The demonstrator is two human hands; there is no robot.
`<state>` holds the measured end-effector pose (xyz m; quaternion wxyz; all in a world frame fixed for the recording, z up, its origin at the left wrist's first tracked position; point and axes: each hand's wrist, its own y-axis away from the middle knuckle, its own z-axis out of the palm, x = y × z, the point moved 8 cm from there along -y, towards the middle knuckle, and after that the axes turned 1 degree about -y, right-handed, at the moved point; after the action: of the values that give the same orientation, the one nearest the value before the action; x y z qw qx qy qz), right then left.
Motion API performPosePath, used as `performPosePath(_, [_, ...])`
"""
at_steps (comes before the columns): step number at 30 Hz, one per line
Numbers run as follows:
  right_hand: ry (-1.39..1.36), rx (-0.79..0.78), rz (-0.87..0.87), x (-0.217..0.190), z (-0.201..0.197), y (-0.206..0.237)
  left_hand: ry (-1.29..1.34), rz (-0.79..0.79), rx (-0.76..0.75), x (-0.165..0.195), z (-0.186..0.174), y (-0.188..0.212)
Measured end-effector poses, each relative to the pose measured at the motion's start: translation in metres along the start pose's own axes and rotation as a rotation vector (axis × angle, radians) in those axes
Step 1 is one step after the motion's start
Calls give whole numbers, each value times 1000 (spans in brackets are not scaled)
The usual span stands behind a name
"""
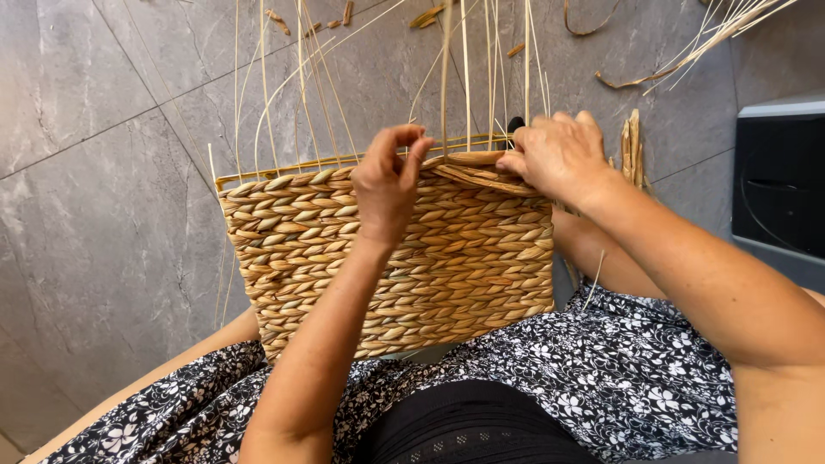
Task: The person sits on the floor with a partially woven water hyacinth basket on their lap and finishes its rim. They bend the upright warp strands over the metal frame, tuck and weave them back into the woven body by hand, and pull each strand tight to lock the border in place.
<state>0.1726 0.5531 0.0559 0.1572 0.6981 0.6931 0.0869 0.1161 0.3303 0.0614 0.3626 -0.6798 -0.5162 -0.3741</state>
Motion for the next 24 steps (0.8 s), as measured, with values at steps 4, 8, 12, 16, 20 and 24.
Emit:
performPosePath(4, [84,259,-145,-29,-27,20,142,-48,137,0,-5,12])
performPosePath(8, [-57,169,-158,-43,-12,23,-16,40,-48,2,20,12])
performPosePath(12, [-311,164,-226,-46,-6,23,-44,145,-103,3,38,5])
performPosePath(16, [-297,129,-348,-41,-22,20,174,-221,-520,-30,64,-14])
performPosePath(20, [-115,256,-409,-40,-63,7,356,-477,-869,-32,75,-15])
performPosePath(24, [-4,378,-355,-54,-93,7,12,-244,-714,-19,77,-17])
